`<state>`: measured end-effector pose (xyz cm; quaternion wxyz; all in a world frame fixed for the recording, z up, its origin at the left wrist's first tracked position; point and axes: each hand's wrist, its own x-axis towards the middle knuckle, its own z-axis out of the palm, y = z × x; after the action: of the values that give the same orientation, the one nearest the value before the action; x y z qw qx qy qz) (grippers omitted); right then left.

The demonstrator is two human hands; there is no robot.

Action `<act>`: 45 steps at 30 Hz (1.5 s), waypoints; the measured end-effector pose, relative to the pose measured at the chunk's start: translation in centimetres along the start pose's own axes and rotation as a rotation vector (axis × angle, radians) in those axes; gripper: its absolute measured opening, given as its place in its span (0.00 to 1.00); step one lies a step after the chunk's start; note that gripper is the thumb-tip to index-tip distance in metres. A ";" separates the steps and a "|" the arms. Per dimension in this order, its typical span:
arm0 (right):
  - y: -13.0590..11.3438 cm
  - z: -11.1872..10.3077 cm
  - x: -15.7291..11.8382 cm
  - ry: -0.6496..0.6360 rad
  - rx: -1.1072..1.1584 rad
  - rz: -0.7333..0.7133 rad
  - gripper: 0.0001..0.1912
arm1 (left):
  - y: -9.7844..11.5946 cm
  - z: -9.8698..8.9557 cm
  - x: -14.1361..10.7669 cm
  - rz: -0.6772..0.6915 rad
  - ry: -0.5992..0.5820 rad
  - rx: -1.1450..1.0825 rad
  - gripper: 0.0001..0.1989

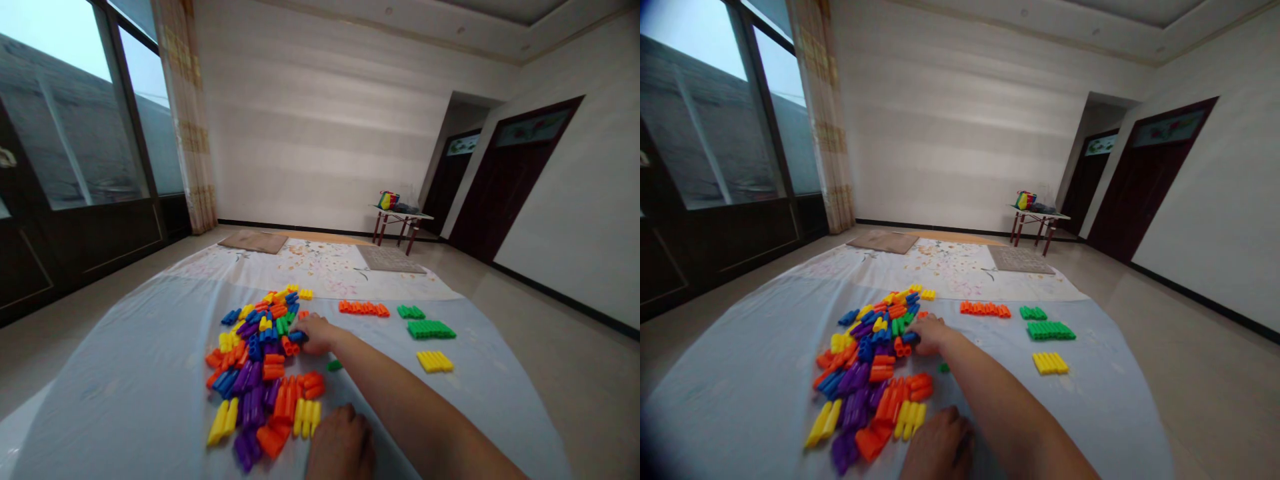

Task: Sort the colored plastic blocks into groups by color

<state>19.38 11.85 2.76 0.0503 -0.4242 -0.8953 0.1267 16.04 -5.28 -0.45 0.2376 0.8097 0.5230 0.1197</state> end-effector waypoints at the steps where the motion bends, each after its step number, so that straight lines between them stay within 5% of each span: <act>1: 0.0 -0.1 -0.8 -0.023 -0.013 -0.051 0.24 | 0.1 -0.2 -0.1 0.008 0.006 0.000 0.16; 6: 0.1 -1.1 -4.9 -0.109 0.049 -0.195 0.29 | 0.4 -0.3 -0.6 0.039 0.058 -0.003 0.14; 13: 1.0 -1.2 -9.8 0.227 0.207 -0.111 0.27 | 1.1 -1.2 -1.6 0.082 0.053 0.038 0.13; 22: -1.6 -0.6 -8.1 0.235 0.086 0.013 0.17 | 4.4 -4.2 -4.0 0.134 -0.107 0.038 0.16; 25: -1.6 -0.8 -8.6 0.320 0.236 0.052 0.15 | 2.4 -5.9 -4.7 0.153 0.088 0.073 0.17; 30: -0.3 -0.6 -11.2 0.441 0.817 0.063 0.15 | -5.8 -7.5 -4.7 -0.069 0.547 0.385 0.22; 34: 0.4 -0.1 -13.1 0.448 1.142 0.056 0.14 | -9.8 -6.6 -4.0 -0.307 0.513 0.537 0.35; 40: 1.0 0.4 -14.5 0.463 1.295 0.173 0.18 | -7.8 -5.7 -1.9 -0.321 0.375 0.480 0.30; 45: 1.0 1.6 -14.7 0.432 1.314 0.188 0.20 | -5.4 -7.7 -0.3 -0.231 0.544 0.242 0.26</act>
<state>29.15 0.80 1.18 0.4622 -0.3971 -0.5626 0.5588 8.26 -1.69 3.37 0.0031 0.7056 0.6664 0.2409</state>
